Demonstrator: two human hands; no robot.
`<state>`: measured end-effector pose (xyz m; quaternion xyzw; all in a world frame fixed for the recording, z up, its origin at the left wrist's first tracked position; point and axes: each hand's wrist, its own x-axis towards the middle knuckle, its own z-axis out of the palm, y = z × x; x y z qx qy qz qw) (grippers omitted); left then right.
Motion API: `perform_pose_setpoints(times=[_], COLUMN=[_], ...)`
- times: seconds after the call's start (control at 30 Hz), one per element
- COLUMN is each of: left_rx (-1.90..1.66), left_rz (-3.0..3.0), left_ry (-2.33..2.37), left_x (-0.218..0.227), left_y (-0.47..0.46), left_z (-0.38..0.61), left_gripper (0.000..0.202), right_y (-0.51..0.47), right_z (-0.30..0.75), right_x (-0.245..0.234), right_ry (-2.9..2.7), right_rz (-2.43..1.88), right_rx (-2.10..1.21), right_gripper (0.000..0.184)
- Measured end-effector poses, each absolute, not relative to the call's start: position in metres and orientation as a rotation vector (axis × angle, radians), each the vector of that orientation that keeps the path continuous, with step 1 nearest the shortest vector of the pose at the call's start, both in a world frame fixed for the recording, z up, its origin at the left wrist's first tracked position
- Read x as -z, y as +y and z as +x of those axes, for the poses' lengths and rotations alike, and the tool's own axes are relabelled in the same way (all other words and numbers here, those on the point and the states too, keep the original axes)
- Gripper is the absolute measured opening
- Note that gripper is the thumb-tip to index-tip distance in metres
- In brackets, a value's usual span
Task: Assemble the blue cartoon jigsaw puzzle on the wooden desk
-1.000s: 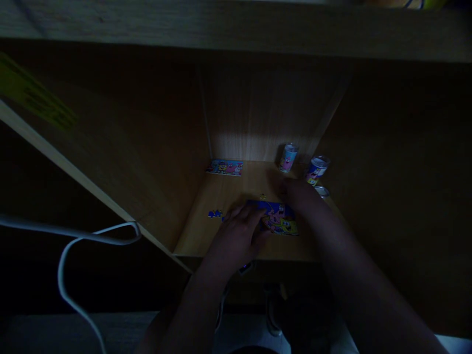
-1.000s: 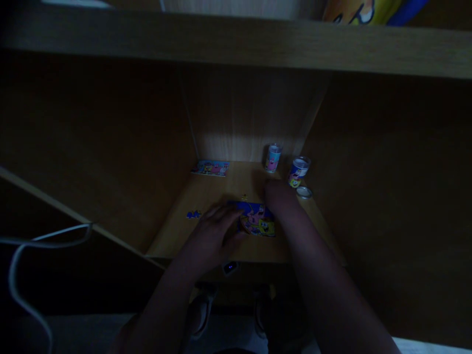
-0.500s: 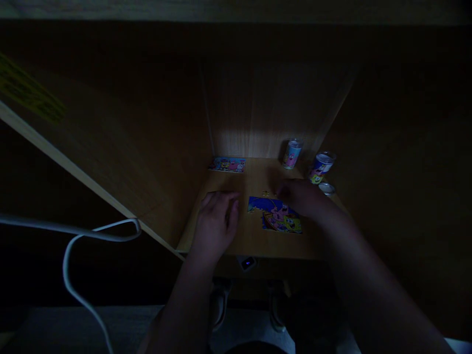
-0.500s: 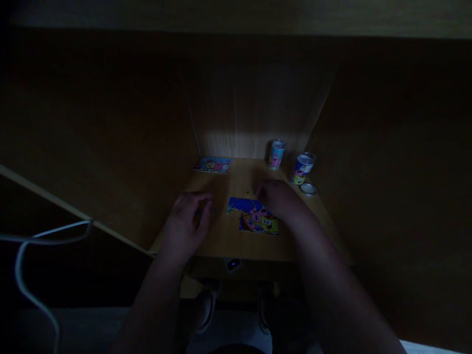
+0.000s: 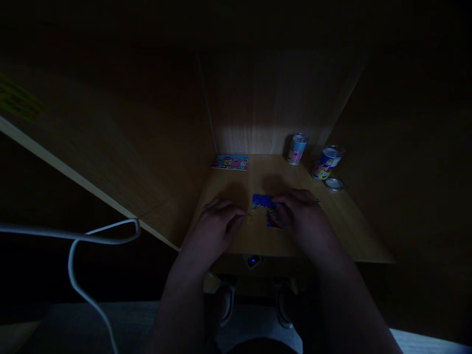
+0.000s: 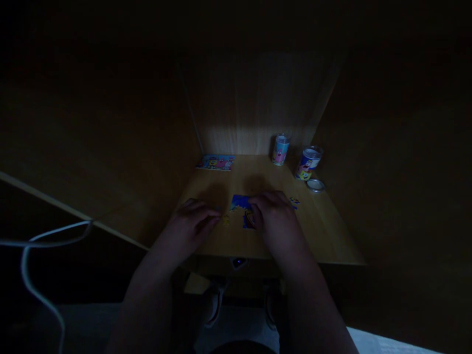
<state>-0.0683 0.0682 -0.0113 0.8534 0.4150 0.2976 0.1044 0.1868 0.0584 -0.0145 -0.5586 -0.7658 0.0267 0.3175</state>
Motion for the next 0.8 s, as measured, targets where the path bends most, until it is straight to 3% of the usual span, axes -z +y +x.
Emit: perform_pose_setpoints(times=[0.23, 0.37, 0.8], left_rx=[-0.820, -0.809, -0.835], left_rz=[2.528, 2.501, 2.453], left_ry=[1.380, 1.398, 1.316], left_x=[0.020, 0.026, 0.026], left_y=[0.071, 0.072, 0.075], left_z=[-0.065, -0.062, -0.055], left_gripper=[0.013, 0.020, 0.011], right_y=[0.043, 0.049, 0.052], right_z=[0.205, 0.199, 0.190], right_x=[0.046, 0.046, 0.044], right_ry=[-1.930, -2.004, -2.080], right_rz=[-1.557, -1.577, -1.590], right_rx=[0.115, 0.041, -0.049], right_gripper=[0.025, 0.024, 0.023])
